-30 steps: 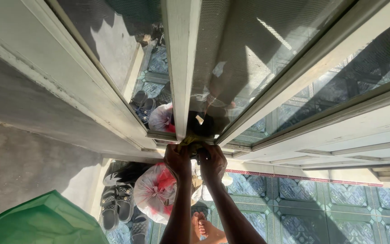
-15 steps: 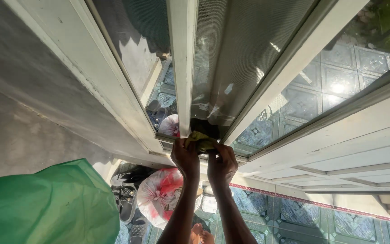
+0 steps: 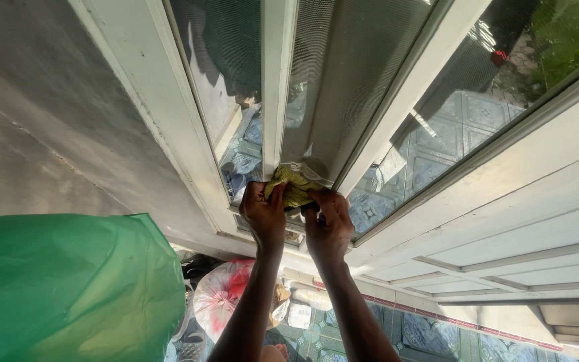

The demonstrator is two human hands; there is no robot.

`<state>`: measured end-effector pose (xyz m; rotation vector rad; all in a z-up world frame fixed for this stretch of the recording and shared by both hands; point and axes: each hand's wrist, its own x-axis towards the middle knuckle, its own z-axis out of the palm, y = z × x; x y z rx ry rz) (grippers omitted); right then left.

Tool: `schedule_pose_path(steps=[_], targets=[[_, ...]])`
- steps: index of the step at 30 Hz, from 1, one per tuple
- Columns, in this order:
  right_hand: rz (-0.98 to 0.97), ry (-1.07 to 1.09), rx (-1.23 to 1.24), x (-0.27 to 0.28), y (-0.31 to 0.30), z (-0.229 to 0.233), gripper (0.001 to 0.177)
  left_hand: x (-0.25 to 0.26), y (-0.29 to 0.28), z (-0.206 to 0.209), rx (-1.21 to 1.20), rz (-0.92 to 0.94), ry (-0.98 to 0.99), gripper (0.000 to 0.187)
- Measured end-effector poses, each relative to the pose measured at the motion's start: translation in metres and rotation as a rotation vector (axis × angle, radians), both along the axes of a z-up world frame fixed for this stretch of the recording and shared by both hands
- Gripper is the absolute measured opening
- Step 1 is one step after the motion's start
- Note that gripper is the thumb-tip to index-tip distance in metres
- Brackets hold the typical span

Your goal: Spray and wipe down individual panes of a glass door using a cleaning solution and cloth.

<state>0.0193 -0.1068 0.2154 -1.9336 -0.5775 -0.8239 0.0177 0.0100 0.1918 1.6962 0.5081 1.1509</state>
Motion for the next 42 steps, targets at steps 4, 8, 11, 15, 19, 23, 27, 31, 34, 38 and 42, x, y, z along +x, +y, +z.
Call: schedule_pose_path(steps=[4, 8, 11, 15, 19, 23, 27, 31, 34, 38, 42], targets=[[-0.003, 0.054, -0.054, 0.002, 0.006, -0.035, 0.025, -0.002, 0.002, -0.048, -0.051, -0.027, -0.007, 0.025], [-0.058, 0.156, -0.159, 0.002, 0.014, -0.085, 0.020, -0.004, 0.003, -0.115, 0.044, 0.040, 0.130, 0.020], [-0.052, 0.299, -0.181, 0.002, 0.018, -0.128, 0.021, -0.005, 0.003, -0.157, 0.001, 0.036, 0.203, 0.019], [-0.026, 0.486, -0.276, 0.000, 0.019, -0.168, 0.021, -0.002, 0.005, -0.218, -0.093, 0.018, 0.289, 0.021], [-0.042, 0.390, -0.261, -0.008, 0.019, -0.176, 0.019, -0.006, 0.000, -0.223, -0.137, -0.003, 0.267, 0.023], [-0.075, 0.413, -0.183, -0.007, 0.016, -0.159, 0.019, 0.010, -0.004, -0.247, -0.105, 0.020, 0.389, 0.025], [-0.176, 0.493, -0.167, -0.022, -0.003, -0.151, 0.016, 0.022, -0.026, -0.276, 0.033, -0.159, 0.714, 0.028], [-0.165, 0.432, -0.158, -0.029, -0.028, -0.140, 0.021, 0.024, -0.043, -0.245, -0.215, -0.243, 0.830, 0.038], [-0.177, 0.416, -0.123, -0.039, -0.040, -0.120, 0.019, 0.006, -0.040, -0.222, -0.008, -0.312, 0.643, 0.031], [-0.218, 0.524, 0.029, -0.049, -0.044, -0.081, 0.023, -0.019, -0.030, -0.132, -0.201, -0.340, 0.357, 0.033], [-0.083, 0.311, 0.173, -0.066, -0.045, -0.067, 0.026, -0.037, -0.025, -0.085, -0.345, -0.496, 0.341, 0.031]])
